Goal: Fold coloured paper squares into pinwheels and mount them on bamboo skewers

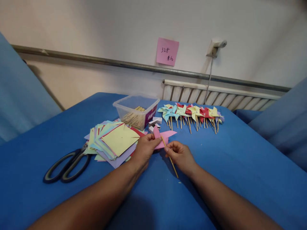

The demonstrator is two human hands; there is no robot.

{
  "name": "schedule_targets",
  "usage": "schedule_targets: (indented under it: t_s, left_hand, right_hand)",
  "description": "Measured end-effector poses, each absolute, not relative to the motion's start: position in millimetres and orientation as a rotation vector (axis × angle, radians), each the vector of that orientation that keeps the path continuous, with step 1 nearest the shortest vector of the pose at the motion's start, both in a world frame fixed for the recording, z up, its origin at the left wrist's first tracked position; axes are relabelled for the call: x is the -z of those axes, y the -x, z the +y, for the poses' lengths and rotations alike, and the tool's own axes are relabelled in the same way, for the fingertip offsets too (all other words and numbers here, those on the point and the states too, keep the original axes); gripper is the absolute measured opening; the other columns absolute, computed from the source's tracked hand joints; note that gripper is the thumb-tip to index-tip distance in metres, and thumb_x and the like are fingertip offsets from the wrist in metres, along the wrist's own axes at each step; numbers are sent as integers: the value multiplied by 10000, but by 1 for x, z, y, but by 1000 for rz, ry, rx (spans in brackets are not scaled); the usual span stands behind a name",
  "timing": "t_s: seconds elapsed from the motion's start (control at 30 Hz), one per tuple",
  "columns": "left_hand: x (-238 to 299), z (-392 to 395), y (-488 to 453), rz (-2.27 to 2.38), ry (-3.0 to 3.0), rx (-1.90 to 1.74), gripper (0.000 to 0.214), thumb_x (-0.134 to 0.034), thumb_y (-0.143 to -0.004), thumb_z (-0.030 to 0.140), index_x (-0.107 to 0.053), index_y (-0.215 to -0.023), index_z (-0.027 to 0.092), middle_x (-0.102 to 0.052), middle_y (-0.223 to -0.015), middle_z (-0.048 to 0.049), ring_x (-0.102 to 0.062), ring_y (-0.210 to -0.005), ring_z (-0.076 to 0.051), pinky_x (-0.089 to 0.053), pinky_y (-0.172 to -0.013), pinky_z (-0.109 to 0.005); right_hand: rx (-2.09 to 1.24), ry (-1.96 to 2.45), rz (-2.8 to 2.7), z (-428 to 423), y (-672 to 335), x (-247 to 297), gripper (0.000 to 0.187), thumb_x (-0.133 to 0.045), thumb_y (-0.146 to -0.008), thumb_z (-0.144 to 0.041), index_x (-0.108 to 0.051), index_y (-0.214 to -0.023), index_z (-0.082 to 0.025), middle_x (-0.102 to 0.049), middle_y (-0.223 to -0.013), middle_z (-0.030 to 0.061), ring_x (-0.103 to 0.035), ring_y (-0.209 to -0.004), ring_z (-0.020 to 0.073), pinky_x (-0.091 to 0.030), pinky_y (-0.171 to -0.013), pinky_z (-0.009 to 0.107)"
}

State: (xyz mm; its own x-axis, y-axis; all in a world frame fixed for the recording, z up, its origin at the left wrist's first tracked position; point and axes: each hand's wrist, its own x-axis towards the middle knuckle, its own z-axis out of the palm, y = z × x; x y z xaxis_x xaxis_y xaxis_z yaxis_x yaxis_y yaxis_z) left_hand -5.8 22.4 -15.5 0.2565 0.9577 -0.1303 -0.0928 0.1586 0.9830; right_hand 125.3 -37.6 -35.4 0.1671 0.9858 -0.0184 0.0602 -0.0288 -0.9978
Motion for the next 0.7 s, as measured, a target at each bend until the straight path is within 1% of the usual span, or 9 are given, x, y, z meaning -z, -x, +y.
schedule_targets:
  t_s: [0.27, 0.53, 0.7]
  left_hand:
    - [14, 22, 6, 1009, -1119, -967, 275, -738, -615, 358, -617, -706, 129, -606, -591, -5, -531, -518, -119, -389, -511, -237]
    - [12, 22, 4, 1039, -1105, -967, 230, -728, -594, 306, -580, -662, 143, -567, -545, 19, -496, -473, -98, -375, -487, -226]
    - [13, 21, 4, 1044, -1130, -971, 217, -716, -603, 294, -565, -642, 144, -553, -529, 22, -482, -460, -93, -354, -468, -218]
  right_hand:
    - [-1074, 1321, -1106, -40, -123, 33, 195, -655, -720, -350, -554, -684, -187, -557, -537, -47, -403, -436, 75, -274, -447, 215]
    - [-1106, 1280, -1106, -42, -122, 31, 225, -675, -700, -358, -522, -672, -196, -475, -528, -72, -350, -455, 74, -237, -457, 225]
    - [-1109, 1268, -1106, -42, -121, 32, 250, -684, -689, -371, -510, -670, -193, -447, -525, -79, -323, -458, 70, -216, -456, 223]
